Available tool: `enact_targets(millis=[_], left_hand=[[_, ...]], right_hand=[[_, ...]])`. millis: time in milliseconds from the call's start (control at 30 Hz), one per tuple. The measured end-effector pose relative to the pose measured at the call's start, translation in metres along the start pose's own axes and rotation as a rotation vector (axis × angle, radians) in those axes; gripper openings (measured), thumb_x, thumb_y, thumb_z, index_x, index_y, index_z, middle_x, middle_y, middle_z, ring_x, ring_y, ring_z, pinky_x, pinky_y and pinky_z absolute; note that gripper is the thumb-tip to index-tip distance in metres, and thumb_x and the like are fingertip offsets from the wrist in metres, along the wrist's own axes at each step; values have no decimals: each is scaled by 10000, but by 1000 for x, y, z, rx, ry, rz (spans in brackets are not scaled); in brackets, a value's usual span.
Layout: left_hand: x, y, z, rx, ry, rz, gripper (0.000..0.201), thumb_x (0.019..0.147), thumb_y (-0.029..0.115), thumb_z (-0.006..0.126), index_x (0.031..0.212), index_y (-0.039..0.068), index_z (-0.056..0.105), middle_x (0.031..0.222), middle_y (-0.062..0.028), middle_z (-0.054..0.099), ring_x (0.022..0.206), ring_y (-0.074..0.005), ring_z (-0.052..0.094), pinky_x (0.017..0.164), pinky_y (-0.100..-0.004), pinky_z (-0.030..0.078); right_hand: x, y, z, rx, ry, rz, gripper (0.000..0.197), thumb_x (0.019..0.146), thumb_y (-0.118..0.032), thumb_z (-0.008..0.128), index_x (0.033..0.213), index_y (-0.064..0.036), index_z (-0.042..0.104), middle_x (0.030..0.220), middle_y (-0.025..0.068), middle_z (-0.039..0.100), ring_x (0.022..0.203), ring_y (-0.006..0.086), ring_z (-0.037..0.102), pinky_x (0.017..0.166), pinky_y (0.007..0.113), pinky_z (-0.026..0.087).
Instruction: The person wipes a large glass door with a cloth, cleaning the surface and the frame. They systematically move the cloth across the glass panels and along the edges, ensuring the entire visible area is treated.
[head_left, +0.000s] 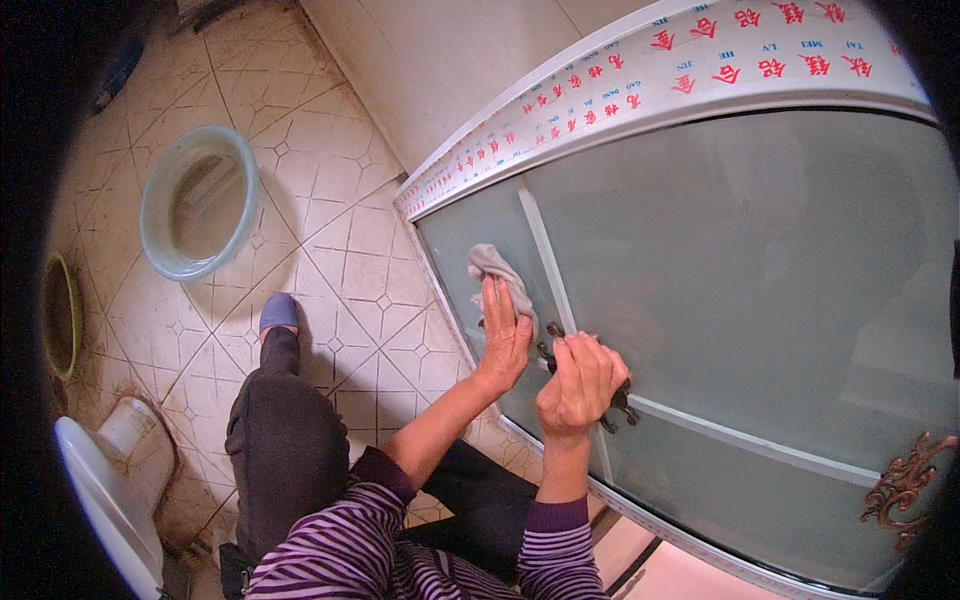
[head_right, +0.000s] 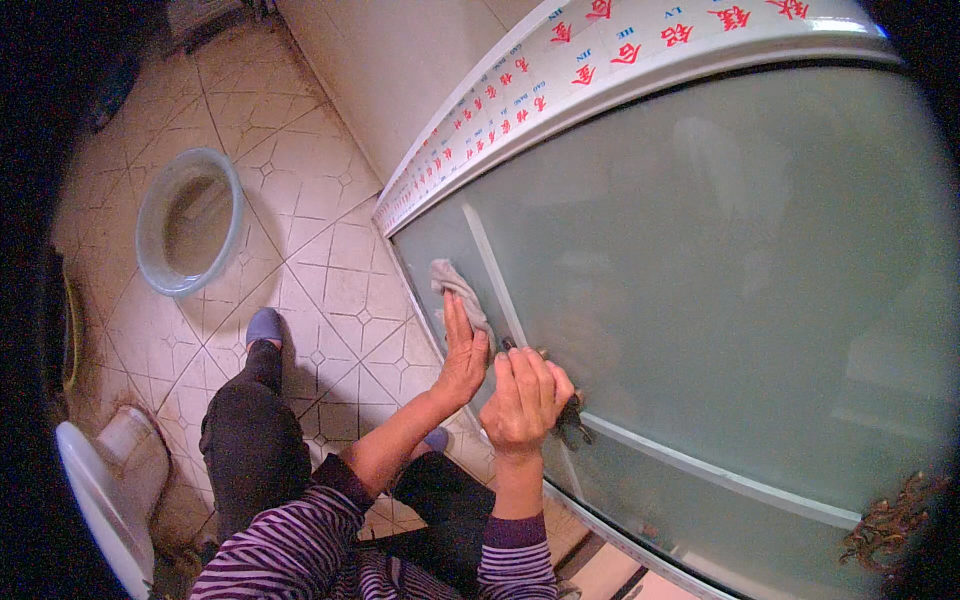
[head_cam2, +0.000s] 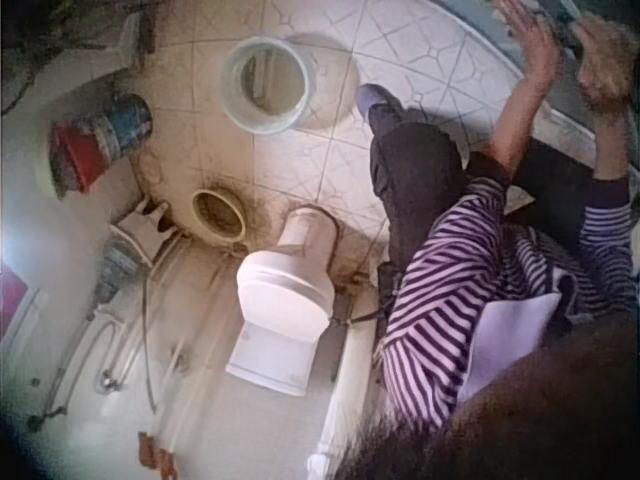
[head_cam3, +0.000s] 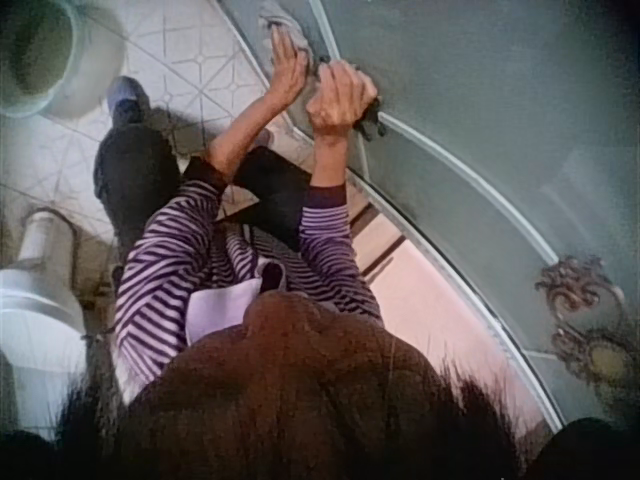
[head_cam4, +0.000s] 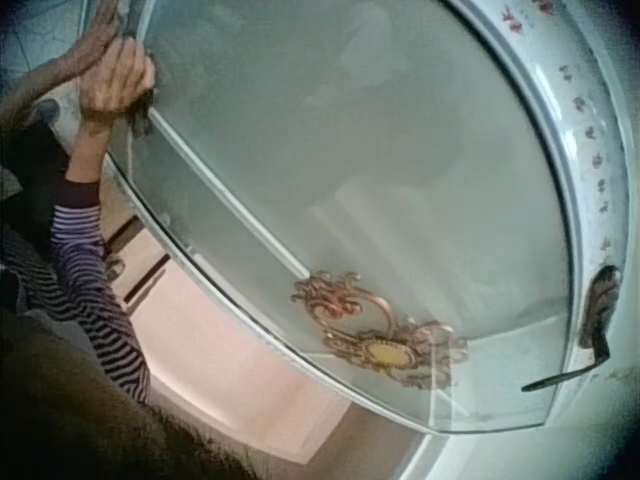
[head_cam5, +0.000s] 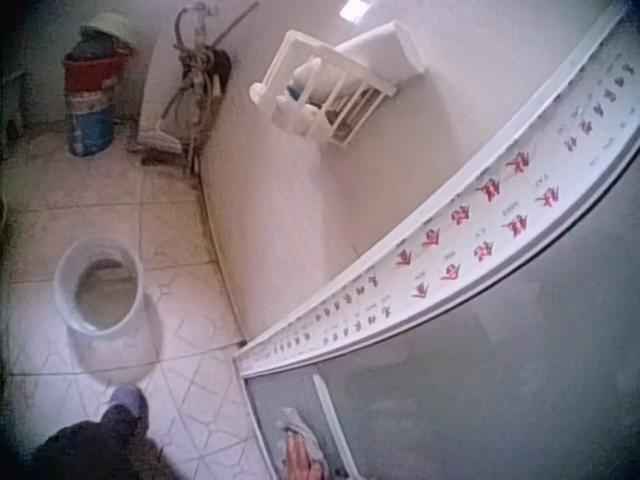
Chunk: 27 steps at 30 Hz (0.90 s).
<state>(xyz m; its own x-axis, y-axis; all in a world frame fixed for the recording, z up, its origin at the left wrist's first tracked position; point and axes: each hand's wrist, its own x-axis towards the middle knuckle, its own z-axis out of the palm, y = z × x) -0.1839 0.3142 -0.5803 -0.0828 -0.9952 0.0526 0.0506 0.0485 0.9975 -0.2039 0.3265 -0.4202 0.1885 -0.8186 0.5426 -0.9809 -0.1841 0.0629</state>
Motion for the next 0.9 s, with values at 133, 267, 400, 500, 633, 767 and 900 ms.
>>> enact_targets(millis=[133,267,400,500,633,767,900], left_hand=[[49,-13,-13,66,136,20,594,1013,233,297,1475,-63,68,1534,-290,6,1434,-417,32,1164,-453,67],[73,-5,-27,-6,183,-104,579,1007,221,277,1462,-89,97,1533,-290,16,1439,-389,50,1169,-414,70],[29,19,-2,26,158,9,580,1004,244,309,1482,-32,129,1538,-272,61,1434,-408,71,1156,-462,80],[43,40,-14,52,140,174,576,998,245,336,1489,2,157,1534,-268,98,1429,-423,96,1138,-504,101],[88,45,-28,55,247,340,556,993,250,354,1491,55,203,1527,-254,142,1420,-426,137,1126,-518,123],[99,10,-41,173,213,248,566,981,224,348,1499,61,190,1540,-242,128,1421,-387,164,1146,-445,130],[106,-6,-39,136,246,385,564,982,231,348,1486,25,198,1519,-228,182,1414,-372,185,1144,-420,155]], right_hand=[[-10,4,-5,1,-21,-12,206,798,-45,544,946,-3,682,981,118,670,965,270,638,864,425,434],[-21,7,-9,27,-49,-14,205,795,-33,546,946,-6,681,981,119,669,965,270,638,872,421,429],[-22,6,-5,23,-37,-4,194,819,-28,520,923,-10,683,943,114,674,936,272,644,873,414,419],[-24,9,-7,6,-32,-9,195,840,-40,506,911,-9,685,919,115,677,915,274,648,871,411,414],[-31,10,-5,15,-78,0,214,833,-82,506,927,-18,688,978,107,674,966,270,643,900,412,404],[-29,7,-6,14,-110,12,215,832,-69,502,927,-20,689,973,101,674,965,257,643,896,408,399],[-24,5,1,24,-110,-4,206,832,-62,501,913,-24,687,966,96,672,964,247,643,900,413,392]])
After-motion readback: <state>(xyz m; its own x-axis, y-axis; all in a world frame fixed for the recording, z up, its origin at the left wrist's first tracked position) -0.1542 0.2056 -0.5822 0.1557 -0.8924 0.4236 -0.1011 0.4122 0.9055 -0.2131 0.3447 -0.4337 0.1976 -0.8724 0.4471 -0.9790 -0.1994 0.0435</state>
